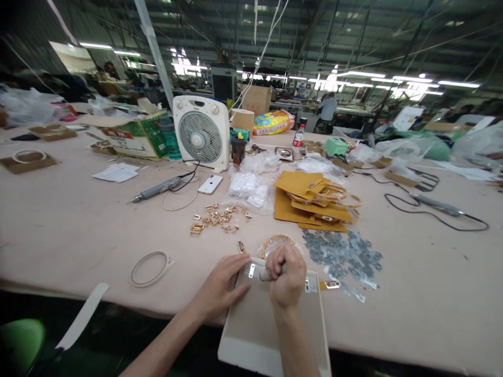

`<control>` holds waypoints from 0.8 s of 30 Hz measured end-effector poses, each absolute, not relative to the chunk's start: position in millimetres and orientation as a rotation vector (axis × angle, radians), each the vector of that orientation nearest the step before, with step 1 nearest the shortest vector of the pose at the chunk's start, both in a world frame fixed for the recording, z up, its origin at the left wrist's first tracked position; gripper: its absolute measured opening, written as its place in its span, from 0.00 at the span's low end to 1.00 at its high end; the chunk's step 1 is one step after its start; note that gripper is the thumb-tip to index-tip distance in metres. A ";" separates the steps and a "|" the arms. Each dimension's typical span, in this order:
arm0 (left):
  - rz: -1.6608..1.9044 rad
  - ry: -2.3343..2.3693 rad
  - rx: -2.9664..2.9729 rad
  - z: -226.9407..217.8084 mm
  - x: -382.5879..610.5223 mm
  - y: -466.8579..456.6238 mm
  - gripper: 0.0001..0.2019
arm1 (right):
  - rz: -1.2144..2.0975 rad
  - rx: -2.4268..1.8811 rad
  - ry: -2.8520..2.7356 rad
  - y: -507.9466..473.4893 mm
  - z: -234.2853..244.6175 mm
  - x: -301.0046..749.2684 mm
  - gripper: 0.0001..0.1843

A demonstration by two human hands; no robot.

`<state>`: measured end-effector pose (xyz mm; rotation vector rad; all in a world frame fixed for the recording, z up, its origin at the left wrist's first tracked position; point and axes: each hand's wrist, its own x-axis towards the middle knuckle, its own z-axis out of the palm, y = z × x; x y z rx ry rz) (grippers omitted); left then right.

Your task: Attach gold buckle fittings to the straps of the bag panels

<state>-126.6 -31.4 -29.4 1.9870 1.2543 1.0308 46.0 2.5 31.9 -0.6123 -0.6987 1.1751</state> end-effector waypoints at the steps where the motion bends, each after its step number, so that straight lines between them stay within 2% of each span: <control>1: 0.978 1.260 2.006 -27.4 -129.2 -29.4 0.29 | 1.169 -0.610 -0.747 1.8 26.1 38.0 0.20; 8: 0.906 1.273 2.072 -11.7 -120.8 -21.9 0.10 | 1.058 -0.667 -1.024 -9.4 -8.0 14.4 0.23; 15: 0.898 1.283 2.063 -16.2 -120.0 -21.1 0.03 | 0.741 -0.752 -1.520 -16.5 -21.7 14.4 0.16; 21: 0.925 1.226 2.105 -13.7 -121.7 -20.9 0.13 | 0.674 -0.890 -1.509 -2.9 -20.0 5.1 0.17; 24: 0.924 1.267 2.111 -16.7 -122.1 -22.6 0.18 | 0.762 -0.999 -1.388 9.7 -15.5 7.0 0.21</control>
